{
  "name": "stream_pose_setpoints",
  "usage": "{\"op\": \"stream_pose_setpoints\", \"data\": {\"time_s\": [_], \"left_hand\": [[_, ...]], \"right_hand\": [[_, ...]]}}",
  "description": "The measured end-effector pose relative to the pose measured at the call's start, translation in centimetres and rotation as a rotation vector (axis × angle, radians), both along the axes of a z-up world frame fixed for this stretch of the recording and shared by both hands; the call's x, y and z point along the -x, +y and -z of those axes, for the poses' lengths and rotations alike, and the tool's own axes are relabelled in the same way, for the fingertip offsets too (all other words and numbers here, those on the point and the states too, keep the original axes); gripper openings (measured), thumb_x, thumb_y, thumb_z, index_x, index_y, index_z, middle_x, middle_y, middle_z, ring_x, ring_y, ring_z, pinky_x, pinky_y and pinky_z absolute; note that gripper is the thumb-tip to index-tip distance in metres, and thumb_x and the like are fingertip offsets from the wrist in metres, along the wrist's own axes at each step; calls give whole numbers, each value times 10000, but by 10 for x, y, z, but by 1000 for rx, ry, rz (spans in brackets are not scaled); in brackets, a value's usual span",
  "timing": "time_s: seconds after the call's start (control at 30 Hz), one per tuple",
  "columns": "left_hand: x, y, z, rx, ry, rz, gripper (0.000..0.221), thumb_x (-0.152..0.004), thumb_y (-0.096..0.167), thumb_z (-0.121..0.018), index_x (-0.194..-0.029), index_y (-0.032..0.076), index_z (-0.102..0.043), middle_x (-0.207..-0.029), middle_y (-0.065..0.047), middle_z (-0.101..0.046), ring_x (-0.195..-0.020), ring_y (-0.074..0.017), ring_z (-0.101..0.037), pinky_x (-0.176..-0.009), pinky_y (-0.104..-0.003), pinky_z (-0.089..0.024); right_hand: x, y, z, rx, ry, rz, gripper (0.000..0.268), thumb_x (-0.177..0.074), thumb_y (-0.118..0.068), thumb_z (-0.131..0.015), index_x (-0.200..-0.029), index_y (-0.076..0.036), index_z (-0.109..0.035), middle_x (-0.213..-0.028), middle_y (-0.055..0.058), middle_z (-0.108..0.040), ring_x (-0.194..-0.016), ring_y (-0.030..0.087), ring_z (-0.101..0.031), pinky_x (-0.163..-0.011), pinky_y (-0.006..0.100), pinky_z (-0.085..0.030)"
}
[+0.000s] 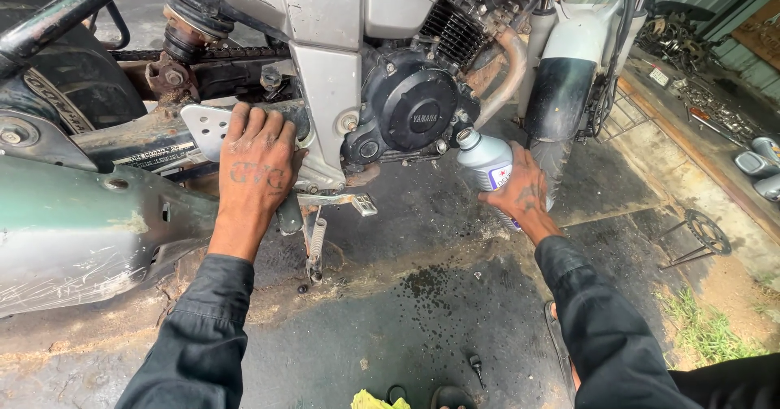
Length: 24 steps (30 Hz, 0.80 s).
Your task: The person uses pliers to loosen the drain plug of a Yamaha motorcycle engine and lets oil drain onto the ground. They wipe the plug with a cloth, open a bottle of engine oil, and pour the oil into the engine's fill opening.
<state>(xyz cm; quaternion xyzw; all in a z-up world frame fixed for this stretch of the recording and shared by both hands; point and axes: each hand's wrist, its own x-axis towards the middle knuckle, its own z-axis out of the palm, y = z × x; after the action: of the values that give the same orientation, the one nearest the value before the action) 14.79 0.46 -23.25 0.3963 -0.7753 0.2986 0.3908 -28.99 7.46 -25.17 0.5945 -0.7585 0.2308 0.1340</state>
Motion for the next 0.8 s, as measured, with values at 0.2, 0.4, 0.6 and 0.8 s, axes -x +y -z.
{"op": "stream_pose_setpoints", "data": {"time_s": [0.2,0.4,0.6,0.8], "left_hand": [[-1,2,-4,-12,11,20,343,-798,290,-781,-1014,28,-732,-1035,-112,-660,-1114,-291,-573,-1145,-438,-374],[-7,2,-8,-5,-51,-47,198,-808,131,-672,-975,31,-705,-1050,-124,-664,-1119,-284,-584,-1137,-417,-382],[-5,10,-16,52,31,38,206,-795,111,-635,-967,10,-689,-1056,-146,-659,-1093,-301,-586,-1108,-438,-392],[-2,5,-8,-112,11,100,282,-789,190,-719,-973,-21,-685,-1037,-179,-647,-1088,-346,-582,-1089,-456,-393]], "right_hand": [[11,9,28,160,-98,-128,1144,-452,-302,-987,-1405,30,-447,-1319,243,-593,-1218,397,-597,-1081,492,-462],[-22,56,51,291,-553,-275,1026,-459,-238,-1000,-1316,-9,-484,-1164,126,-682,-1058,265,-688,-926,402,-558],[-69,116,66,208,-838,-417,756,-483,-194,-977,-1134,-14,-636,-1001,118,-756,-909,231,-754,-831,398,-623],[-54,125,98,-74,-896,-126,697,-467,-208,-975,-1074,-12,-695,-966,140,-792,-854,256,-780,-751,420,-632]]}}
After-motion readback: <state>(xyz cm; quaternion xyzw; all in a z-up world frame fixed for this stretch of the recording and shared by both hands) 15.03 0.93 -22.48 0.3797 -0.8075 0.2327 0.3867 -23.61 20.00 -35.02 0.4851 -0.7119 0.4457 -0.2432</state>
